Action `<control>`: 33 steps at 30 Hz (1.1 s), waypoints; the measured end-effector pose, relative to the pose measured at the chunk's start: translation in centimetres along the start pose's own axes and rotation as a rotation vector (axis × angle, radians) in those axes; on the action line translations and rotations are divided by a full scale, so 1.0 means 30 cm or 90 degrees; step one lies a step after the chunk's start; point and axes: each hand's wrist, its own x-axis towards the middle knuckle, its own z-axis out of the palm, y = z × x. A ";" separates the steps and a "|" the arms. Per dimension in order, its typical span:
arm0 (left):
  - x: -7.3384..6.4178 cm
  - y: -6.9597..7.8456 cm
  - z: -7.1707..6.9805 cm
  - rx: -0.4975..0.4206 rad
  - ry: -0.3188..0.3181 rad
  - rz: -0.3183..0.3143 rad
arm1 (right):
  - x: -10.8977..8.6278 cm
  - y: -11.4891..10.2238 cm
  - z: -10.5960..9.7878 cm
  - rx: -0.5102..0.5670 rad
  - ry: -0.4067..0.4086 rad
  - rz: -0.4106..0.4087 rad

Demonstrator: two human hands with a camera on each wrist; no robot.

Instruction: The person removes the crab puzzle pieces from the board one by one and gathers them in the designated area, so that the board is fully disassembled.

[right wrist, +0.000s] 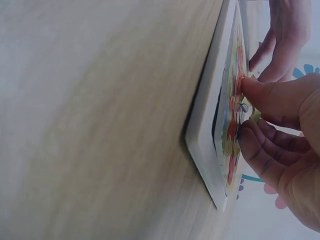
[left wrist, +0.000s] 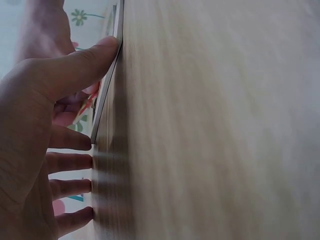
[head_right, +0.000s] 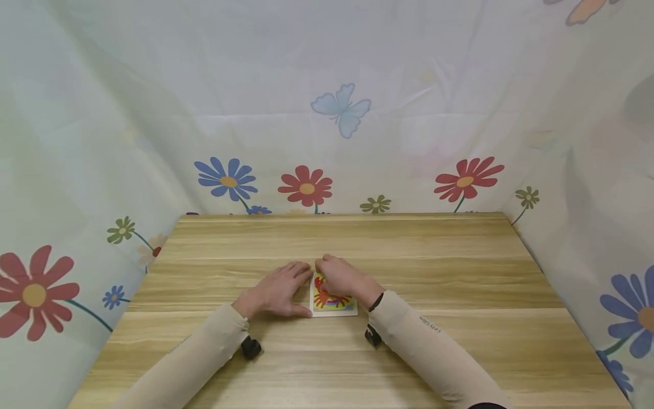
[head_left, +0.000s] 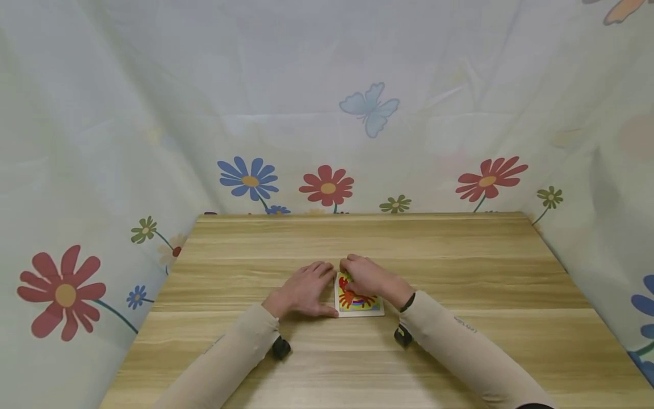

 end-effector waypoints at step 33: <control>0.004 0.007 -0.013 -0.007 0.010 0.014 | -0.014 0.010 -0.002 0.029 0.029 -0.010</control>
